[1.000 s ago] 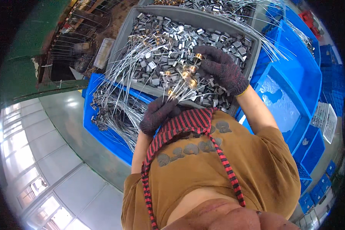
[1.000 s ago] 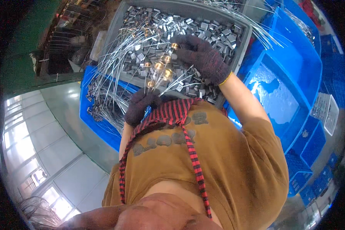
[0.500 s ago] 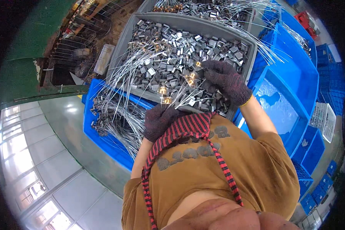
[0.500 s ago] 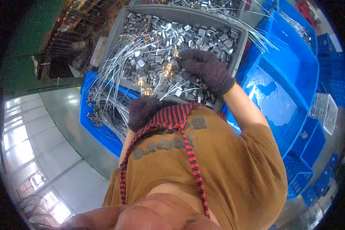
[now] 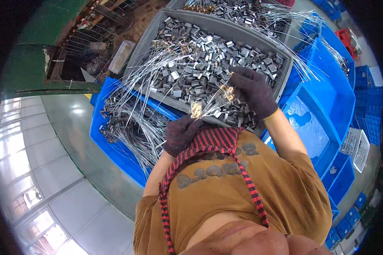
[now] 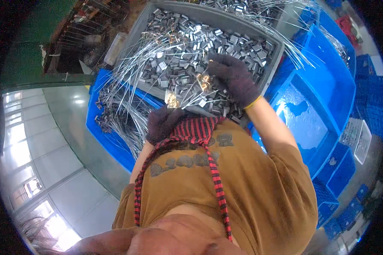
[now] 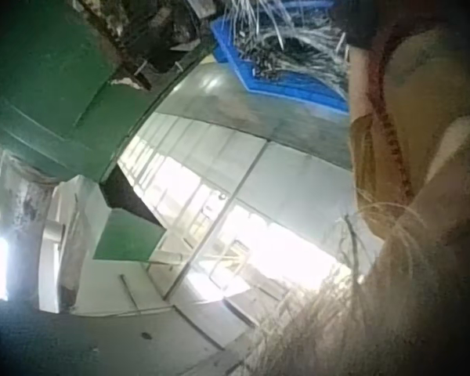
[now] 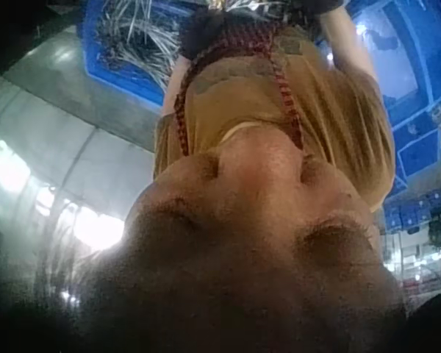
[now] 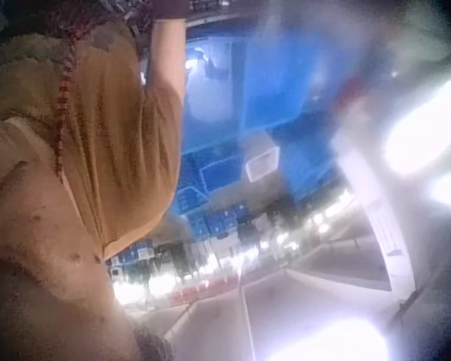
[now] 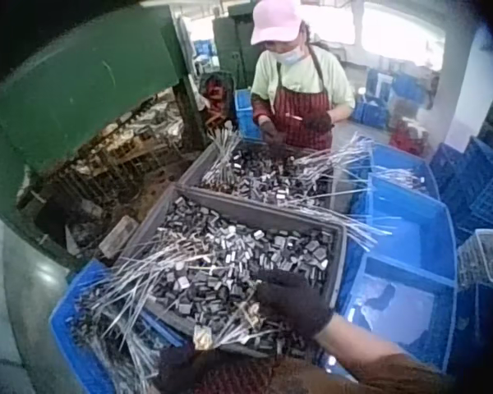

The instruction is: The person gathers metal wire components from a grey bin, picking them out and holding them together in a bundle by hand.

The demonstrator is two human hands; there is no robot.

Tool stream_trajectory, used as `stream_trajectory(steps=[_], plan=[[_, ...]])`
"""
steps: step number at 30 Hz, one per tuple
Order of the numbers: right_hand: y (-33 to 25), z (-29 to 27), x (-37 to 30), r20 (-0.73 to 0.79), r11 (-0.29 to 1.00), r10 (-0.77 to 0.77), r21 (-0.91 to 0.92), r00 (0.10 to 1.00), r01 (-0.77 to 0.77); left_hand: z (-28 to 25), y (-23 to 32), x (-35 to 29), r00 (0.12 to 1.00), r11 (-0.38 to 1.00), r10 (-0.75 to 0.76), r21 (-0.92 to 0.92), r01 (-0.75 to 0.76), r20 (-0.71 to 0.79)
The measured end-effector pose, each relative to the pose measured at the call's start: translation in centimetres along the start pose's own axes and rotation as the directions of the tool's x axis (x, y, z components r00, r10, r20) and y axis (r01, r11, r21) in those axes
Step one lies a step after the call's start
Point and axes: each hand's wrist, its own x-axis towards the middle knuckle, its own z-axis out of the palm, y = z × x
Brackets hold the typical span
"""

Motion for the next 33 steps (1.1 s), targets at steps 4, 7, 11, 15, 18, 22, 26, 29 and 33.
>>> stream_trajectory(steps=[4,7,11,15,18,22,26,29,33], plan=[[1.1,-1.5,-1.0,0.116,0.974,0.1,0.193,0.988,-0.121,-0.4,-1.3,0.1,0.986,0.984,0.163,0.06,-0.165,0.029],[0.2,-1.9,-3.4,0.195,0.955,0.094,0.258,0.976,-0.143,-0.7,-0.2,0.0,0.999,0.999,0.029,-0.023,-0.028,0.041],[-0.3,-0.7,-4.4,-0.014,0.991,0.135,-0.009,0.991,-0.136,-0.4,-1.5,0.3,0.979,0.98,0.198,-0.011,-0.198,0.039],[-1.3,0.9,-4.5,-0.157,0.997,0.062,-0.037,0.986,-0.068,-1.3,0.5,0.4,0.987,0.978,0.128,0.155,-0.143,0.099],[-0.9,0.2,-3.8,-0.156,0.983,-0.062,-0.182,0.986,0.033,-1.5,0.0,0.5,0.984,0.985,0.127,0.103,-0.14,0.128],[-1.2,-2.2,-3.5,0.061,0.996,0.076,0.041,0.995,-0.079,-1.3,-0.4,1.2,0.957,0.992,0.116,0.012,-0.124,0.264],[2.4,-4.4,-3.1,0.069,0.999,0.018,-0.048,0.997,-0.014,-1.2,0.1,1.4,0.958,1.0,-0.017,-0.004,0.019,0.287],[7.7,-7.3,-2.0,0.104,0.982,0.059,-0.183,0.993,-0.039,-1.1,-0.7,1.7,0.958,0.993,0.111,-0.065,-0.097,0.265],[7.0,-5.6,-2.1,0.181,0.933,0.186,0.276,0.966,-0.231,-0.6,-1.5,2.2,0.975,0.997,0.076,-0.028,-0.072,0.207]])
